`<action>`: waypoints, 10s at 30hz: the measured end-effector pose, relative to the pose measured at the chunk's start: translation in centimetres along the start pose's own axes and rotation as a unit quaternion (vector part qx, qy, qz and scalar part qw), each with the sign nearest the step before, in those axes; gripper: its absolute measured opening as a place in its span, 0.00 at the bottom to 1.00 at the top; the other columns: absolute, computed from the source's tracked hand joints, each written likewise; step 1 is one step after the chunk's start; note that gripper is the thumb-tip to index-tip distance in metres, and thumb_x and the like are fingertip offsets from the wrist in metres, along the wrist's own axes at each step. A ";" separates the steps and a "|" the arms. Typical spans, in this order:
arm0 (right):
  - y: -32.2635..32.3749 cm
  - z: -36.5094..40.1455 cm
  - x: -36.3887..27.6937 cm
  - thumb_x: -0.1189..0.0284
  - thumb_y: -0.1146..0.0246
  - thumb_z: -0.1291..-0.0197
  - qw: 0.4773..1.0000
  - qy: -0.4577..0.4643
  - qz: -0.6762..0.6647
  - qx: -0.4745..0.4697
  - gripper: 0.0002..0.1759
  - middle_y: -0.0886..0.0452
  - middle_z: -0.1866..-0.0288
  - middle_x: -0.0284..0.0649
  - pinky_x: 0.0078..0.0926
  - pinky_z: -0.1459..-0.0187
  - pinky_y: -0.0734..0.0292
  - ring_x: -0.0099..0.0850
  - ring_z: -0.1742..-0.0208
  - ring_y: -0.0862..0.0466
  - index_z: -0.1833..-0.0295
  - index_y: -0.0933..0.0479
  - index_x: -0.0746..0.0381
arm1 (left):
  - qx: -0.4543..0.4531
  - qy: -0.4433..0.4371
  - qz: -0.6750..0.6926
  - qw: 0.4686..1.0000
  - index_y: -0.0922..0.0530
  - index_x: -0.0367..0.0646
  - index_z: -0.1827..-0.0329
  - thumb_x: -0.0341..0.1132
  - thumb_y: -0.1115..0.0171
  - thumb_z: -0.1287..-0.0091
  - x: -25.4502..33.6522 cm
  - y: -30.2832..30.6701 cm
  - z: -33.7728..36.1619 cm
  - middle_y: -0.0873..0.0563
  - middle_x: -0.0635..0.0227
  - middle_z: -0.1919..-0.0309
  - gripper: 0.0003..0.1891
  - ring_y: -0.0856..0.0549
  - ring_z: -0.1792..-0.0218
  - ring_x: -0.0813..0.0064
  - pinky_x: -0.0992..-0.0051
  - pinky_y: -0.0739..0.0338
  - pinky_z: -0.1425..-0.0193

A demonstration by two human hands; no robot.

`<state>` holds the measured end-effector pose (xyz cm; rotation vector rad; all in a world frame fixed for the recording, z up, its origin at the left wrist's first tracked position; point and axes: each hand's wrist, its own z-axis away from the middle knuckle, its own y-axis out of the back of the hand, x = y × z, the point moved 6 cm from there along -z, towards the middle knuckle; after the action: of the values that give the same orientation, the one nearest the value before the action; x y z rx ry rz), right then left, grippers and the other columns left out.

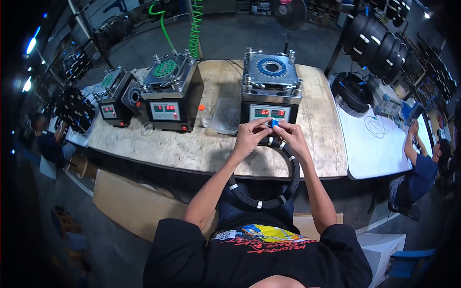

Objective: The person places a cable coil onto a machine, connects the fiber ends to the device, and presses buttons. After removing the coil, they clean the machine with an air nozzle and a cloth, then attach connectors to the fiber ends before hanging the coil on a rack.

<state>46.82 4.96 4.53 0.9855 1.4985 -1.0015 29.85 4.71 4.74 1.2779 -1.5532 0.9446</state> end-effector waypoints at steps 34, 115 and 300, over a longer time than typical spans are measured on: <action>-0.8 1.1 -0.4 0.71 0.33 0.25 0.998 0.004 0.010 0.069 0.11 0.14 0.64 0.27 0.15 0.70 0.40 0.11 0.71 0.32 0.48 0.11 0.68 | -0.180 0.116 -0.602 0.769 0.11 0.34 0.56 0.23 0.33 0.38 -15.0 15.6 -7.2 0.10 0.39 0.52 0.09 0.10 0.47 0.42 0.51 0.13 0.44; -2.6 0.2 0.1 0.71 0.31 0.26 0.996 0.027 0.042 0.075 0.16 0.10 0.58 0.36 0.20 0.55 0.20 0.18 0.58 0.16 0.41 0.14 0.72 | 0.068 -0.039 -0.059 0.995 0.11 0.34 0.43 0.29 0.33 0.23 0.6 2.2 0.1 0.05 0.58 0.52 0.11 0.08 0.53 0.77 0.76 0.15 0.48; 7.3 7.0 5.3 0.91 0.45 0.39 0.980 0.002 0.178 0.090 0.28 0.17 0.42 0.52 0.30 0.50 0.15 0.32 0.57 0.10 0.34 0.18 0.65 | -0.044 0.142 -0.286 0.947 0.13 0.32 0.43 0.32 0.36 0.22 -9.5 9.8 2.0 0.08 0.65 0.67 0.13 0.14 0.70 0.83 0.81 0.21 0.63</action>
<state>55.21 1.06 -2.28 1.3316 1.1931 -0.8824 20.60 7.53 -5.07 1.3522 -0.9112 0.6373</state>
